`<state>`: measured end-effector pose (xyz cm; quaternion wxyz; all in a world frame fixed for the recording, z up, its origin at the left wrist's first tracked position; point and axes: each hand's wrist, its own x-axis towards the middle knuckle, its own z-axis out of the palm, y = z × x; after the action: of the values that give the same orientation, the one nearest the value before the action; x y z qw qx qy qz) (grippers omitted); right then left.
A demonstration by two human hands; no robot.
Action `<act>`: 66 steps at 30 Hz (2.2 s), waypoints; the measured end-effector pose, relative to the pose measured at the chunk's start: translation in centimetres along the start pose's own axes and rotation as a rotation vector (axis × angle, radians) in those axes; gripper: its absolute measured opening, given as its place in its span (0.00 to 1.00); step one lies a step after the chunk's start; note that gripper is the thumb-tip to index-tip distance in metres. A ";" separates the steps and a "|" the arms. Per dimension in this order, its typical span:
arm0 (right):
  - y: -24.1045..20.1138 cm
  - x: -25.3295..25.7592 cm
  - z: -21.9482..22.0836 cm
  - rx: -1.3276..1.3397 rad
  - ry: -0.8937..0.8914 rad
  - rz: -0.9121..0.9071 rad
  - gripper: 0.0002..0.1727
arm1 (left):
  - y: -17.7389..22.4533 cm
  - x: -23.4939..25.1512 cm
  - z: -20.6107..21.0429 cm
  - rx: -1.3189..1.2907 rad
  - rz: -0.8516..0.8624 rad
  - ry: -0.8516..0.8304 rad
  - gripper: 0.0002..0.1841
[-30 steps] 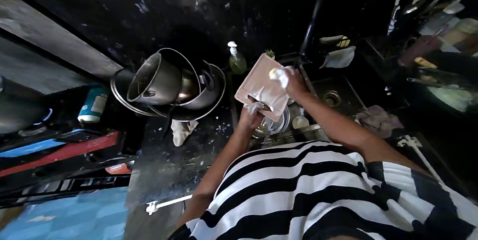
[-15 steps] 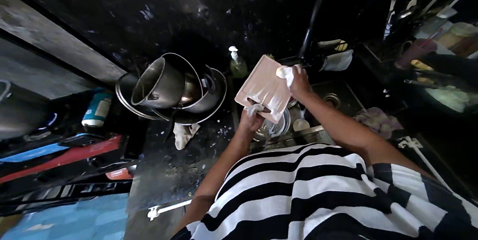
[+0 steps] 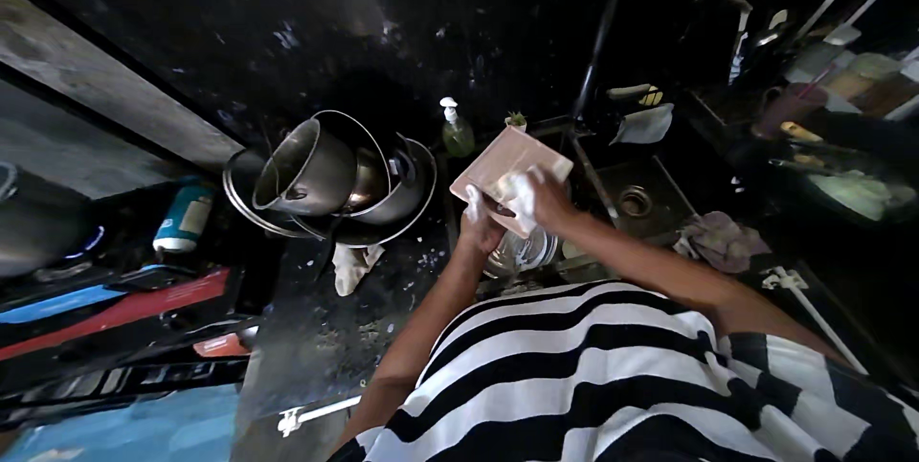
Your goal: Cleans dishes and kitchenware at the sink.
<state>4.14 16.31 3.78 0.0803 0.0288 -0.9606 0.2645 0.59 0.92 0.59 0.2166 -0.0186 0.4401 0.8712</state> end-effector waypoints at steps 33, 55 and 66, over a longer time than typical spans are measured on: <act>2.4 2.8 -6.0 0.939 0.569 -0.066 0.23 | -1.0 0.3 -1.8 -0.198 -0.192 0.178 0.36; 4.8 5.5 -2.7 -0.008 0.149 0.359 0.33 | -2.3 -1.4 0.7 0.143 0.076 0.018 0.27; 5.0 5.7 -3.1 -0.025 0.163 0.296 0.31 | -1.6 -1.5 1.4 0.156 0.162 0.067 0.29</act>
<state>-1.55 22.12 4.86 0.1183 -0.1356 -0.9479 0.2630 2.84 2.28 0.58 0.1315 0.0046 0.5139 0.8477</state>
